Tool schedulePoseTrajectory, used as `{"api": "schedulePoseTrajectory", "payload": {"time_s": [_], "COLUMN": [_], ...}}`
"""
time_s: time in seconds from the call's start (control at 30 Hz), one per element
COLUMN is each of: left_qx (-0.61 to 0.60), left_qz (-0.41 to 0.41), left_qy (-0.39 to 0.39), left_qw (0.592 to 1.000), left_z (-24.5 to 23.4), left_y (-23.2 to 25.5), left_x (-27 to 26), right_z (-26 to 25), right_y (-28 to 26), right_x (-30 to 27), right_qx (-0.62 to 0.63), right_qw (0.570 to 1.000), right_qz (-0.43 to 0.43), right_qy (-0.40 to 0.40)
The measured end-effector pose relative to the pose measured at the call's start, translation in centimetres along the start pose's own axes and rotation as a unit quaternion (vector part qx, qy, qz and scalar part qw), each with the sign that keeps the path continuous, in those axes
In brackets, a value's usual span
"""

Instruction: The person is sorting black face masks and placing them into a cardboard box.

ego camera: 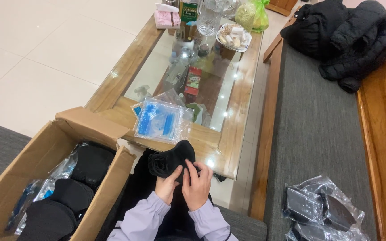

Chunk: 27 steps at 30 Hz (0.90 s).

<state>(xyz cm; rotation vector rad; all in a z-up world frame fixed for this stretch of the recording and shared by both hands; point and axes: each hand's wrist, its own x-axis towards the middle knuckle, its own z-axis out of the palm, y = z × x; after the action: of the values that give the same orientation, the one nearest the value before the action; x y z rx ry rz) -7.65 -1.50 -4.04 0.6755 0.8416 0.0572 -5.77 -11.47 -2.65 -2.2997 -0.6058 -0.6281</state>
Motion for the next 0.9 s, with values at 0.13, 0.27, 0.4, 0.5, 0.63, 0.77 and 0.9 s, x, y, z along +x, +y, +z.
{"api": "schedulePoseTrajectory", "payload": {"time_s": [0.13,0.27,0.4,0.5,0.63,0.77,0.9], "left_qx": [-0.015,-0.055,-0.049,-0.035,-0.042,-0.053,-0.075], "left_qz": [-0.005,-0.004,-0.005,-0.012,0.002,0.025,0.02], "left_qy": [-0.005,-0.035,-0.068,-0.048,-0.019,-0.017,-0.031], "left_qw": [1.0,0.998,0.996,0.998,0.999,0.998,0.997], "left_z": [-0.2,-0.6,-1.0,-1.9,-4.7,-8.1,-8.1], "left_y": [0.3,0.5,1.1,0.2,-1.2,-2.9,-1.9], "left_x": [0.0,0.1,0.0,1.2,4.4,7.8,7.6], "right_z": [0.3,-0.4,0.3,-1.2,2.2,0.3,-0.8], "right_y": [0.3,-0.1,1.5,0.7,8.4,12.8,14.8], "right_x": [-0.5,0.7,-0.3,1.2,-1.2,0.3,1.0], "right_qx": [-0.025,0.073,0.088,0.152,0.257,0.233,0.01], "right_qw": [0.998,0.996,0.995,0.974,0.915,0.905,0.93], "right_qz": [-0.009,-0.045,0.051,0.164,0.309,0.35,0.367], "right_qy": [0.049,0.029,-0.001,-0.036,0.029,0.061,0.004]}}
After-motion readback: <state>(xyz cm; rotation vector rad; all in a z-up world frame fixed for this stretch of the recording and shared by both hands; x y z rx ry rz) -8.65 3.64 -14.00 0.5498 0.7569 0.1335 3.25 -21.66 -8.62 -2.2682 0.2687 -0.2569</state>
